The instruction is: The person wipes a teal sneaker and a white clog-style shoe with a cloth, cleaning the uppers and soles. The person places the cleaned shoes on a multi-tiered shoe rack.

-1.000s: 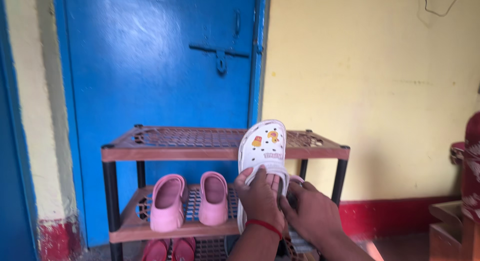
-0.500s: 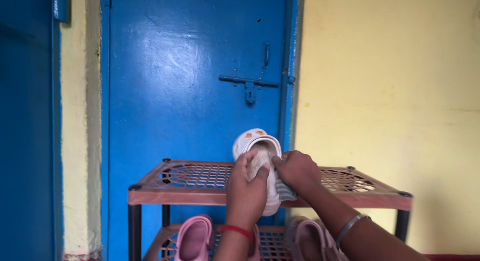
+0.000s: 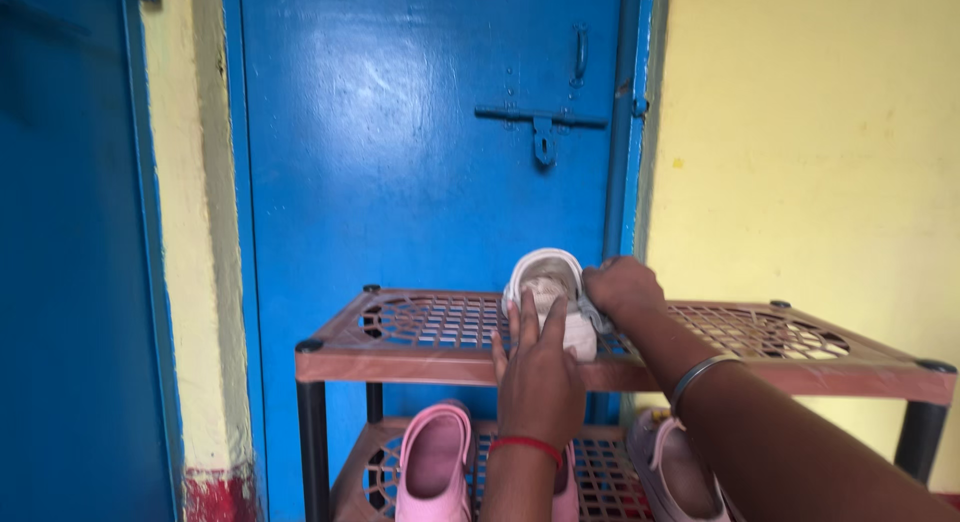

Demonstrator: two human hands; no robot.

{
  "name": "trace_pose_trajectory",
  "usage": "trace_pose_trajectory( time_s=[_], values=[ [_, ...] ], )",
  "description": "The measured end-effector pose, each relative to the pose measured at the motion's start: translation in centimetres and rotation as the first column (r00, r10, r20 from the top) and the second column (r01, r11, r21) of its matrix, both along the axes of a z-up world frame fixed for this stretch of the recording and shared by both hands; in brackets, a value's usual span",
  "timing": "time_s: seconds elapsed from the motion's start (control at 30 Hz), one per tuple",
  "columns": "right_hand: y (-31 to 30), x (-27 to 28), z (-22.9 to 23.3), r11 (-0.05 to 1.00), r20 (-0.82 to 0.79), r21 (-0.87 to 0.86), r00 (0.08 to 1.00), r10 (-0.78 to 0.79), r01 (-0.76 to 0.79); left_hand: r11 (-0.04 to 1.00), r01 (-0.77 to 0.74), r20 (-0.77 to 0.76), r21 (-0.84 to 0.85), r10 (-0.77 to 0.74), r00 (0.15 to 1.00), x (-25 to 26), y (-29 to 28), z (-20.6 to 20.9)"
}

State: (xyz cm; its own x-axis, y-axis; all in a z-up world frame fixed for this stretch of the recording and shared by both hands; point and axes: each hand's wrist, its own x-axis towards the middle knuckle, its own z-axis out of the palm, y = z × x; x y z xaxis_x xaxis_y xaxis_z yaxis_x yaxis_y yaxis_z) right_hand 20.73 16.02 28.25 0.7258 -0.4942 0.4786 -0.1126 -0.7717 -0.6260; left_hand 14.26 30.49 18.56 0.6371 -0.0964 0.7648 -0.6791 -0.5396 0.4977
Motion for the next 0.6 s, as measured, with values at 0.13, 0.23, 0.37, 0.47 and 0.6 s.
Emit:
trace_pose_trajectory(
  time_s=[0.13,0.23,0.37,0.47,0.6],
  values=[
    [-2.6,-2.5,-0.7,0.993,0.057,-0.11,0.997,-0.042,0.048,0.966,-0.128,0.101,0.226,0.108,0.989,-1.5,-0.3,0.0],
    [-5.3,-6.4,-0.9,0.974,-0.003,-0.207,0.996,-0.09,0.087,0.938,-0.07,-0.058,0.339,0.095,0.994,-2.1,-0.6,0.2],
    [-9.3,-12.4,-2.1,0.929,-0.058,-0.333,0.98,-0.192,0.162,0.934,-0.104,-0.028,0.341,0.121,0.992,-1.4,-1.0,-0.5],
    [-12.6,-16.9,-3.4,0.882,-0.125,-0.427,0.953,-0.275,0.198,0.932,-0.162,0.02,0.326,0.165,0.986,-0.1,-1.0,-0.7],
    [-17.4,-22.9,-6.2,0.821,-0.268,-0.517,0.866,-0.423,0.242,0.931,-0.223,0.04,0.289,0.221,0.974,0.2,-2.1,-1.3]
  ],
)
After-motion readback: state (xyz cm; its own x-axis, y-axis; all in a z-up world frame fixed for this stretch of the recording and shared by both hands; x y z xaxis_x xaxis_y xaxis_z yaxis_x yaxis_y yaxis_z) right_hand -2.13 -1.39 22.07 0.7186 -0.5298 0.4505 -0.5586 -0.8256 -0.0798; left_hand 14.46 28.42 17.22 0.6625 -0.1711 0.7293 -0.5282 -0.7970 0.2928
